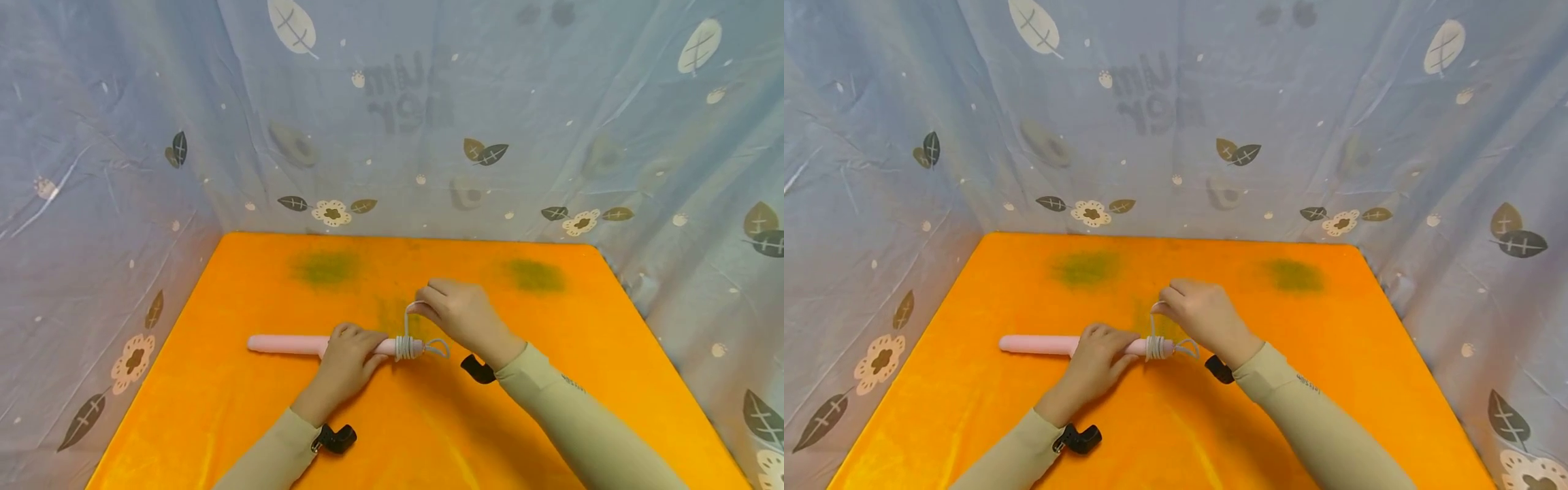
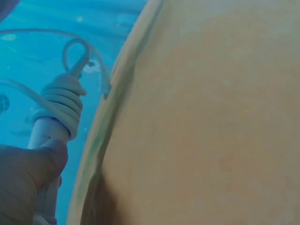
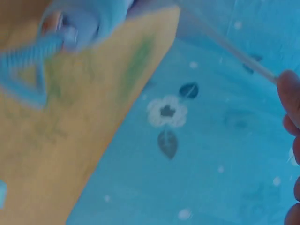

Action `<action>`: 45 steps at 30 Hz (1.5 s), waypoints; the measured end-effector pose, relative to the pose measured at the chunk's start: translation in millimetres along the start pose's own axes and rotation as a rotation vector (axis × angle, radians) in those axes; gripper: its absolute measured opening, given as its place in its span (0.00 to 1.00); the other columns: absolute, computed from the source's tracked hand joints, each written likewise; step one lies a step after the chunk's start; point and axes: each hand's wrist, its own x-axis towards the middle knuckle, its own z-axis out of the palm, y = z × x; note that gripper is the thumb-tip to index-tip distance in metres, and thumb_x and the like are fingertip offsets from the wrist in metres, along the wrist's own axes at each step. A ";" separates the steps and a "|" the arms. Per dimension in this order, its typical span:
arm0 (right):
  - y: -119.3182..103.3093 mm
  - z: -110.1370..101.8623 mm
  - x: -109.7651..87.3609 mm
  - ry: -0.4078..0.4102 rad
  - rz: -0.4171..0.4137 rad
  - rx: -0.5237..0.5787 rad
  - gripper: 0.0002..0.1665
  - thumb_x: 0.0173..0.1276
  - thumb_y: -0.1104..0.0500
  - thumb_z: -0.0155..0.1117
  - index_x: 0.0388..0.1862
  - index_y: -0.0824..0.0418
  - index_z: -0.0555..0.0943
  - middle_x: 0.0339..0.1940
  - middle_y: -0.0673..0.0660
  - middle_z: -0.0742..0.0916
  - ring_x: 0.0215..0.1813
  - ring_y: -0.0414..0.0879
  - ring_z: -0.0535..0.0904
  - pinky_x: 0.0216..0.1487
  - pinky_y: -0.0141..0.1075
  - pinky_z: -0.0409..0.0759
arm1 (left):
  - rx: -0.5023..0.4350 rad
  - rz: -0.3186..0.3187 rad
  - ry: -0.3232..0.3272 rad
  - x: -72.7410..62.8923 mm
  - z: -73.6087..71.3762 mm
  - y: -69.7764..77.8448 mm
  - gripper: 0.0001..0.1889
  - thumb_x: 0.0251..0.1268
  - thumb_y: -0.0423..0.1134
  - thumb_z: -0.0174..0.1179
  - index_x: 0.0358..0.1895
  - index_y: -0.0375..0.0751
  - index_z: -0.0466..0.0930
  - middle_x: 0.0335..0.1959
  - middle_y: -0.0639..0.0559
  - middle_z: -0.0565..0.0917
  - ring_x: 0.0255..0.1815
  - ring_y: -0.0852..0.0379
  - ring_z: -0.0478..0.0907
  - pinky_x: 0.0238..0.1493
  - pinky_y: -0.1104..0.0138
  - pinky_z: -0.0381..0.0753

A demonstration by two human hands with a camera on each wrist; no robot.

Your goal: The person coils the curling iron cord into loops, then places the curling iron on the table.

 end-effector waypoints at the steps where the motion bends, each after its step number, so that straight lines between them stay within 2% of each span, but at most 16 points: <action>1: 4.0 0.8 0.5 0.013 0.015 -0.003 0.20 0.70 0.43 0.57 0.30 0.58 0.78 0.22 0.48 0.73 0.19 0.37 0.66 0.21 0.28 0.71 | -0.003 0.006 0.003 0.0 -0.2 0.0 0.18 0.57 0.45 0.70 0.50 0.45 0.84 0.44 0.53 0.86 0.42 0.52 0.77 0.57 0.52 0.65; 3: 10.4 3.0 1.8 0.028 0.034 -0.006 0.23 0.70 0.40 0.54 0.29 0.59 0.78 0.22 0.48 0.73 0.19 0.37 0.67 0.21 0.29 0.72 | -0.009 0.013 -0.001 0.2 -0.9 0.0 0.18 0.58 0.45 0.70 0.50 0.45 0.84 0.44 0.54 0.86 0.42 0.53 0.77 0.57 0.53 0.65; 10: 21.7 13.5 6.4 0.045 0.042 0.005 0.23 0.67 0.40 0.57 0.28 0.59 0.79 0.21 0.49 0.74 0.19 0.38 0.67 0.20 0.29 0.72 | -0.024 0.050 -0.029 2.4 -5.2 2.3 0.18 0.59 0.44 0.69 0.52 0.44 0.84 0.45 0.53 0.86 0.42 0.52 0.76 0.56 0.52 0.65; 19: 30.3 24.8 9.7 0.038 0.071 0.011 0.24 0.67 0.39 0.56 0.28 0.59 0.79 0.21 0.49 0.74 0.19 0.38 0.68 0.21 0.29 0.72 | -0.022 0.054 -0.024 0.6 -5.2 6.6 0.18 0.57 0.46 0.70 0.50 0.46 0.85 0.45 0.55 0.85 0.42 0.54 0.76 0.56 0.53 0.64; 26: 43.1 36.7 3.3 0.010 0.156 0.050 0.16 0.58 0.46 0.70 0.27 0.57 0.79 0.22 0.47 0.77 0.21 0.37 0.71 0.24 0.31 0.74 | -0.028 0.088 0.008 -1.4 -3.6 7.8 0.18 0.57 0.47 0.70 0.50 0.45 0.85 0.44 0.55 0.85 0.43 0.55 0.76 0.56 0.54 0.64; 31: 53.4 49.5 -10.2 -0.072 0.259 0.088 0.12 0.56 0.48 0.73 0.26 0.54 0.81 0.23 0.45 0.78 0.22 0.36 0.73 0.25 0.32 0.75 | -0.036 0.139 0.051 -2.4 -5.1 6.6 0.19 0.56 0.47 0.70 0.50 0.45 0.85 0.45 0.55 0.85 0.43 0.55 0.77 0.55 0.54 0.66; 38: 56.9 64.3 -20.9 -0.192 0.347 0.024 0.16 0.57 0.42 0.70 0.21 0.50 0.80 0.19 0.43 0.77 0.18 0.34 0.70 0.19 0.31 0.71 | -0.079 0.195 0.097 0.1 -10.9 11.2 0.20 0.57 0.46 0.69 0.52 0.46 0.84 0.48 0.55 0.84 0.46 0.55 0.77 0.56 0.54 0.66; 42: 54.4 73.9 -26.0 -0.274 0.383 0.010 0.20 0.60 0.39 0.65 0.18 0.51 0.78 0.15 0.44 0.75 0.16 0.36 0.68 0.18 0.33 0.71 | -0.113 0.207 0.161 3.9 -15.3 13.4 0.21 0.55 0.45 0.71 0.53 0.44 0.83 0.48 0.54 0.84 0.46 0.54 0.77 0.54 0.54 0.67; 45: 50.6 80.7 -32.4 -0.360 0.403 0.026 0.24 0.64 0.38 0.61 0.17 0.52 0.76 0.12 0.43 0.72 0.16 0.36 0.66 0.19 0.32 0.70 | -0.139 0.216 0.216 6.9 -17.7 13.5 0.19 0.58 0.46 0.69 0.52 0.43 0.84 0.47 0.53 0.85 0.45 0.54 0.77 0.53 0.54 0.67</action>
